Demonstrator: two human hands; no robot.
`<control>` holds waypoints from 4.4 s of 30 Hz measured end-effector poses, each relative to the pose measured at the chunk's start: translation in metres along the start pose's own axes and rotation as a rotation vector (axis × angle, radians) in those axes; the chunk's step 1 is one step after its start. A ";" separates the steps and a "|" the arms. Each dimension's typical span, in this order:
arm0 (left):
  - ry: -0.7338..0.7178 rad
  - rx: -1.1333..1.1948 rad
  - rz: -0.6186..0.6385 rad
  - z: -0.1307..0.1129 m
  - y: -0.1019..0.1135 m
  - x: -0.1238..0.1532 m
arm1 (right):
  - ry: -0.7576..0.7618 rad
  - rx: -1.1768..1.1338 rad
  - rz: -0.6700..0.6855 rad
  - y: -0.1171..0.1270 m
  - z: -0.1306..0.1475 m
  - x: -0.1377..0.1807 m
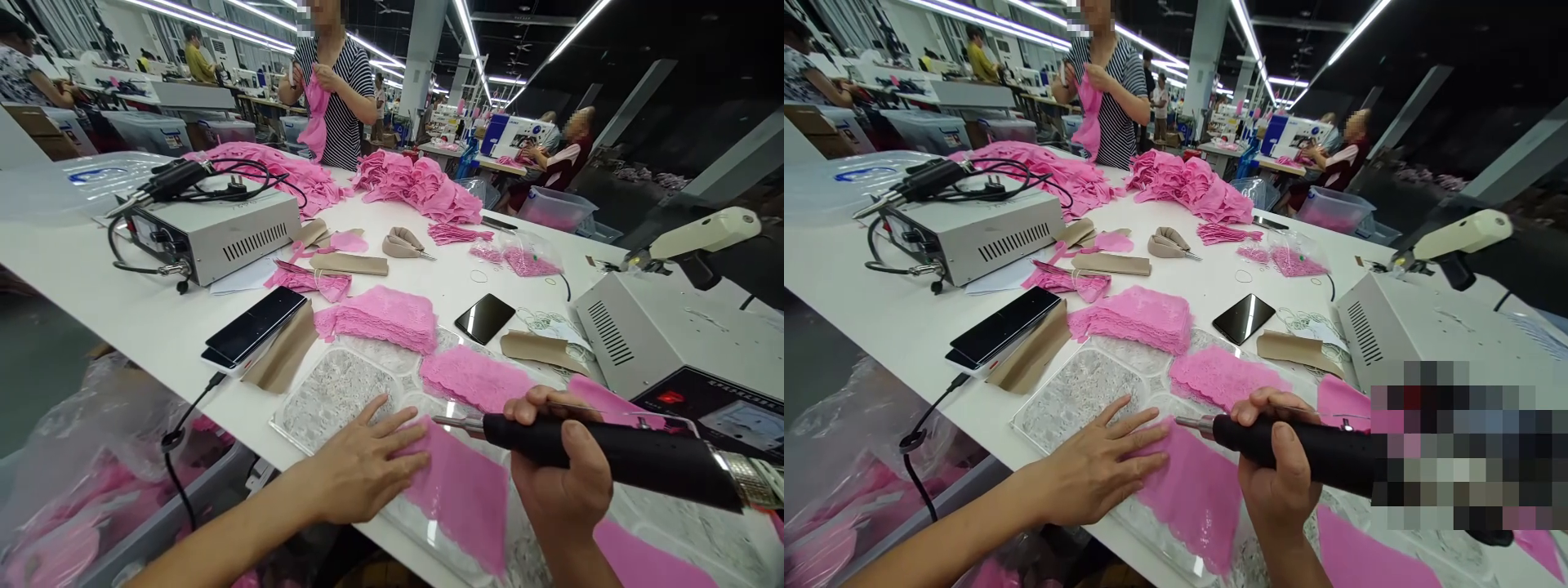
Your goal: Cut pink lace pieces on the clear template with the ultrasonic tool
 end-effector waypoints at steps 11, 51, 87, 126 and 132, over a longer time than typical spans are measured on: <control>0.017 0.033 0.070 0.001 -0.001 0.000 | 0.070 0.069 0.054 -0.008 0.003 0.006; 0.037 0.043 0.154 0.002 0.003 -0.004 | 0.040 0.035 0.055 -0.011 -0.004 0.005; -0.032 -0.026 0.144 0.009 -0.002 -0.001 | 0.166 0.041 -0.051 0.020 0.032 -0.010; -0.177 0.123 0.170 -0.056 -0.023 -0.048 | 0.115 0.050 -0.073 0.080 0.039 -0.003; -0.178 0.157 0.171 -0.056 -0.024 -0.048 | 0.109 0.063 -0.068 0.078 0.039 -0.001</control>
Point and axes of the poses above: each hand's wrist, its own x-axis away from the middle knuckle, its own y-axis out of the back of the hand, z = x × y, the point moved 4 cm from there along -x, towards the middle knuckle, and after that the axes turned 8 degrees about x, right-handed, at the moved point
